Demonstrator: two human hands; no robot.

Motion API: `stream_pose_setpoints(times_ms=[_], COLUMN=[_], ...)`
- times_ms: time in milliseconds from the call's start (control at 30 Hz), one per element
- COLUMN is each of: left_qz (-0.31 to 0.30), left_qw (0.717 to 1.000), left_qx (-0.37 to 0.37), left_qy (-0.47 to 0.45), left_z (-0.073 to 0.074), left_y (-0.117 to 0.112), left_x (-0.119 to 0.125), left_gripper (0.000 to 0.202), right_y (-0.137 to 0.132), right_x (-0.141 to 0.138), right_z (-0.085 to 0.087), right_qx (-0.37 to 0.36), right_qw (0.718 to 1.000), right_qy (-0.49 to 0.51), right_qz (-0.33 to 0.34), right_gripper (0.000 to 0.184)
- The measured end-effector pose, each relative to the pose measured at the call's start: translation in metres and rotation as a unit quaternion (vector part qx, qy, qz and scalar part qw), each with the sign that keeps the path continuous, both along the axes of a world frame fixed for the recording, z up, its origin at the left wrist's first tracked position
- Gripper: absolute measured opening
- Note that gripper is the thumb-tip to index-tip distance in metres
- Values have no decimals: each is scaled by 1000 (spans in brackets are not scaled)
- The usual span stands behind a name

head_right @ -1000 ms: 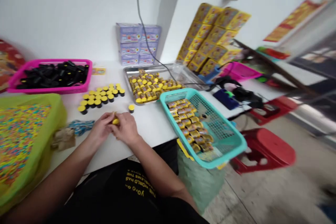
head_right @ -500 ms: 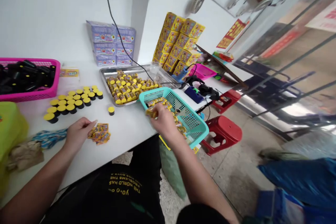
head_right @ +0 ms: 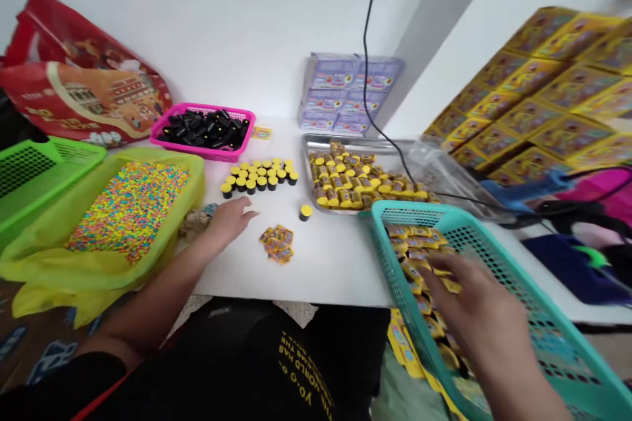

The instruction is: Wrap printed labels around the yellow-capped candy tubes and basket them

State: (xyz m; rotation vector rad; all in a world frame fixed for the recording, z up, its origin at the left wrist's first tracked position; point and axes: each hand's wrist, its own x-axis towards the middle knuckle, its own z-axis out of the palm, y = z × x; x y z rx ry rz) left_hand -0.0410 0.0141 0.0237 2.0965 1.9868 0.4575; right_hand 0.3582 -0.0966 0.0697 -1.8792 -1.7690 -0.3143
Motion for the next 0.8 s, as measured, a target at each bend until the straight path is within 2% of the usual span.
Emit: stream_pose_setpoints(times_ms=[67,133,200,267,367,533,600,667,733,800], left_qz=[24,46,29,-3,-42,-129,-134,-135,-126,-100], left_qw=[996,986,981,980,987,977,973,974,977,981], left_qx=[-3,-19,-41,-41,22,158,181,171,145,116], left_qy=[89,156,190,193,155,59,51,63,89,120], left_z=[2,-4,-12,-18,-24,-34,-40,-44,-45,-42], left_y=[-14,-22,-24,-25,-33,-62,-69,-72,-70,-66], left_x=[-16,-33,-48,-57,-58,-52,-53,-56,-58,-58], left_gripper=[37,38,30,28,24,16,15,16,21,26], right_y=[-19,-29,-26,-13,12,45,52,55,57,60], right_x=[-38,-82,-123,-157,-203,-273,-291,-296,-288,-267], right_z=[0,-9,-26,-43,-62,-69,-72,-75,-78,-80], right_qx=[6,18,-37,-82,-110,-151,-184,-199,-188,-167], right_qw=[996,976,954,940,914,894,887,891,907,926], right_qy=[54,102,128,142,199,288,275,234,195,183], right_qz=[70,191,267,299,335,310,323,334,322,284], right_gripper=[21,15,12,16,14,19,12,11,15,19])
